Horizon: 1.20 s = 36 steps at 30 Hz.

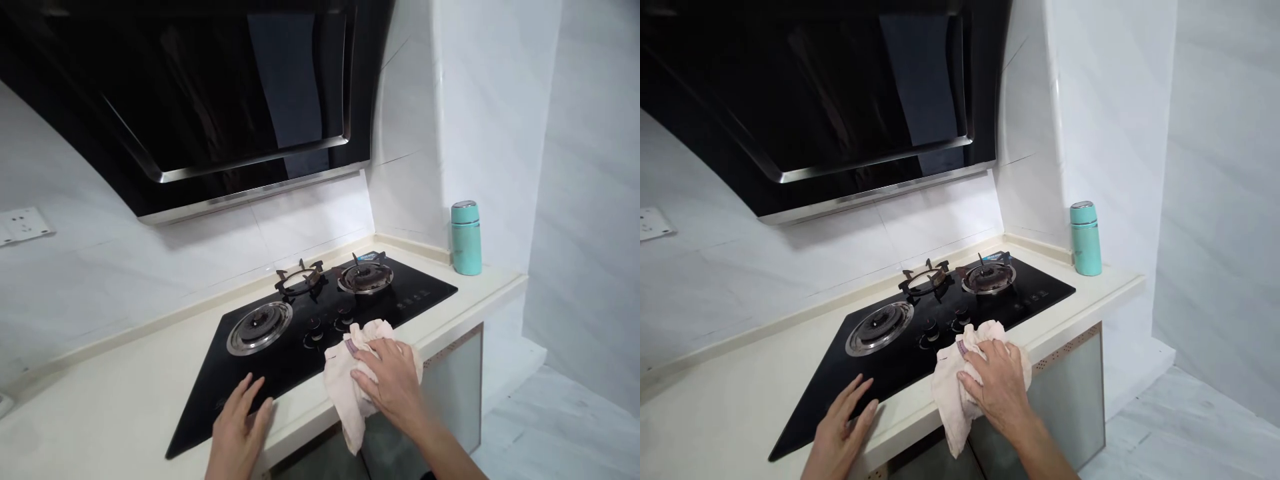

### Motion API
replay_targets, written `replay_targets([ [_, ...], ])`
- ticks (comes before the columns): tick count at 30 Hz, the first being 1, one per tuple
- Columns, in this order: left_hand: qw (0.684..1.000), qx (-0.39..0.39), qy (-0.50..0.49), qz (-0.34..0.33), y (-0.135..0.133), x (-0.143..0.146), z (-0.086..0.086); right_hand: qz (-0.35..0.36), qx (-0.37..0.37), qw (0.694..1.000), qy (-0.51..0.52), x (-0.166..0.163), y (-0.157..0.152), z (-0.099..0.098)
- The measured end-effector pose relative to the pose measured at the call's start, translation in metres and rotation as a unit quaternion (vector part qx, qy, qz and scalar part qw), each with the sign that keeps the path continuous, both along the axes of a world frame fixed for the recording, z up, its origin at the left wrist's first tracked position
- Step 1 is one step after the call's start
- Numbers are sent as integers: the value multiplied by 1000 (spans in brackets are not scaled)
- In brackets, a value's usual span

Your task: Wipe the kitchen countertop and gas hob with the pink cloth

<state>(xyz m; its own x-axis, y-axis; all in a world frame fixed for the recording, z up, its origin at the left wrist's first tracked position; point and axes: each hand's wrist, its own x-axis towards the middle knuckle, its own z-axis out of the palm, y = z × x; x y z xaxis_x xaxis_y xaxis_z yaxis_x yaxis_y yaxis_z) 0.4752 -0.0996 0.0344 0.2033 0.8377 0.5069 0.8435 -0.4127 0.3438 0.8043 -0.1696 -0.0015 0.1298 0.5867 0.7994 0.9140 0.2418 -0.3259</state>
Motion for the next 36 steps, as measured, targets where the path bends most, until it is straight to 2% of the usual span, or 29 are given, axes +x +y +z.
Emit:
replay_targets([
  [3, 996, 19, 61, 65, -7, 16, -7, 10, 4, 1000, -5, 1, -2, -1],
  [5, 993, 17, 87, 84, -8, 16, -10, 10, 9, 1000, -8, 2, -3, -1],
  [11, 989, -1, 134, 54, -10, 9, -11, 15, 20, 1000, -11, 2, -4, -3],
  [17, 988, -3, 138, 71, -9, 11, -13, 4, 8, 1000, -27, 2, -5, -1],
  [26, 982, 1, 179, 67, -13, 18, -5, 3, -54, 997, -47, 6, -11, 6],
  [30, 980, 19, 188, 59, -15, 20, -4, -9, -37, 997, -60, 10, -7, -1],
  [36, 977, 28, 210, 35, -6, 8, -14, 25, -5, 994, -107, 16, 0, -10],
])
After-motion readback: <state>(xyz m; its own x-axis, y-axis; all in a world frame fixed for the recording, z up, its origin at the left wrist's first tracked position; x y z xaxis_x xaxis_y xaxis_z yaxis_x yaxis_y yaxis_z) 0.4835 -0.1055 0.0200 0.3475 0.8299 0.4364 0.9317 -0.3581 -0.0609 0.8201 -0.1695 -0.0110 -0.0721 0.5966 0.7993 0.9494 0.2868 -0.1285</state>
